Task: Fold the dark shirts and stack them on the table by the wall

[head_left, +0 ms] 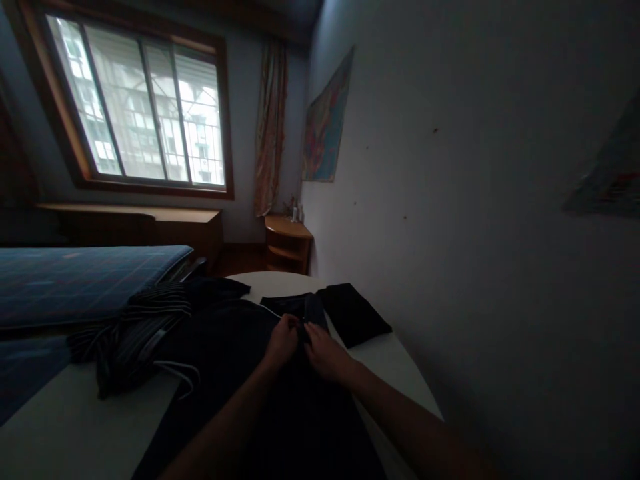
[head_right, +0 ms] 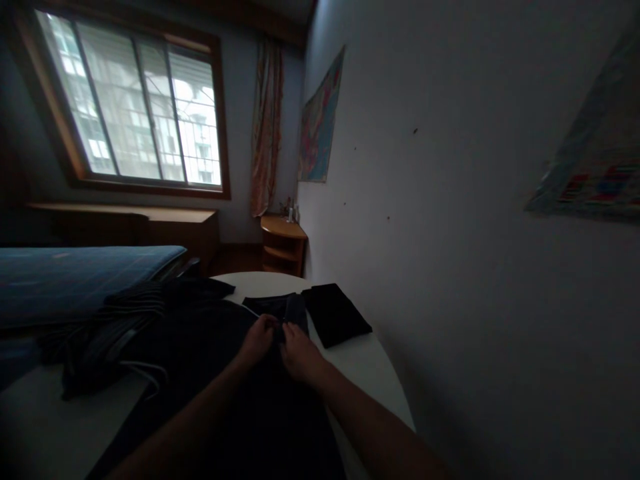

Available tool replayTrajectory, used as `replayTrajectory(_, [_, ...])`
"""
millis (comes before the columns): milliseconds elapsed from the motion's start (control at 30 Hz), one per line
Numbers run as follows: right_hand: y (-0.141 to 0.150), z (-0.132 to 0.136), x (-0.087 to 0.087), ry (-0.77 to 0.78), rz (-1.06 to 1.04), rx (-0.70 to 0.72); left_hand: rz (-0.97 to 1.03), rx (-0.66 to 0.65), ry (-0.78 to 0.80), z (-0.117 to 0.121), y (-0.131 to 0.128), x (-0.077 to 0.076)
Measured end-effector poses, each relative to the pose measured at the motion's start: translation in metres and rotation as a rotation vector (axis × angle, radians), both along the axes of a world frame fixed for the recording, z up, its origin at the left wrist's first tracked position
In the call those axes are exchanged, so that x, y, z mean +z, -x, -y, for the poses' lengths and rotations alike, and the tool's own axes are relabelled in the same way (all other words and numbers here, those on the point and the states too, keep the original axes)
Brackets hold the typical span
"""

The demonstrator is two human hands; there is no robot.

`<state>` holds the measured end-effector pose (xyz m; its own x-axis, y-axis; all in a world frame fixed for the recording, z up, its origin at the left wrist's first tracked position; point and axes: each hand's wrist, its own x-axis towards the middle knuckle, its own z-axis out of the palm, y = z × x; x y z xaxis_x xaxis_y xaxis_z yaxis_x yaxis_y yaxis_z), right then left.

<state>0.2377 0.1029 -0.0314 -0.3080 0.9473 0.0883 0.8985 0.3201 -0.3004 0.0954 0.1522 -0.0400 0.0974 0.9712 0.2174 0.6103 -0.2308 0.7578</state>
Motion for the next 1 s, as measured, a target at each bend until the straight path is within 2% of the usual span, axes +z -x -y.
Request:
replayTrajectory(100, [0.012, 0.012, -0.009, 0.06, 0.014, -0.034, -0.137, -0.051, -0.017, 0.0, 0.014, 0.006])
replayTrajectory(200, [0.019, 0.014, -0.011, 0.066, 0.004, -0.076, -0.282, -0.06, -0.063, 0.014, 0.035, 0.006])
replayTrajectory(333, [0.021, 0.008, -0.01, 0.057, 0.006, -0.091, -0.494, 0.006, -0.104, 0.033, 0.067, -0.004])
replayTrajectory(467, [0.02, -0.001, -0.009, 0.05, 0.019, -0.081, -0.766, 0.007, -0.049, 0.031, 0.087, -0.014])
replayTrajectory(633, [0.018, -0.023, -0.007, 0.059, 0.034, -0.048, -0.773, 0.011, -0.005, 0.015, 0.089, -0.011])
replayTrajectory(767, [0.014, -0.031, -0.002, 0.081, 0.011, -0.015, -0.742, 0.046, -0.044, 0.015, 0.082, -0.005])
replayTrajectory(867, [0.006, -0.017, 0.004, 0.073, -0.043, 0.036, -0.693, 0.009, -0.104, 0.026, 0.077, 0.003])
replayTrajectory(1000, [-0.01, 0.026, 0.014, -0.072, -0.096, 0.014, -0.604, -0.146, -0.174, 0.046, 0.064, 0.013])
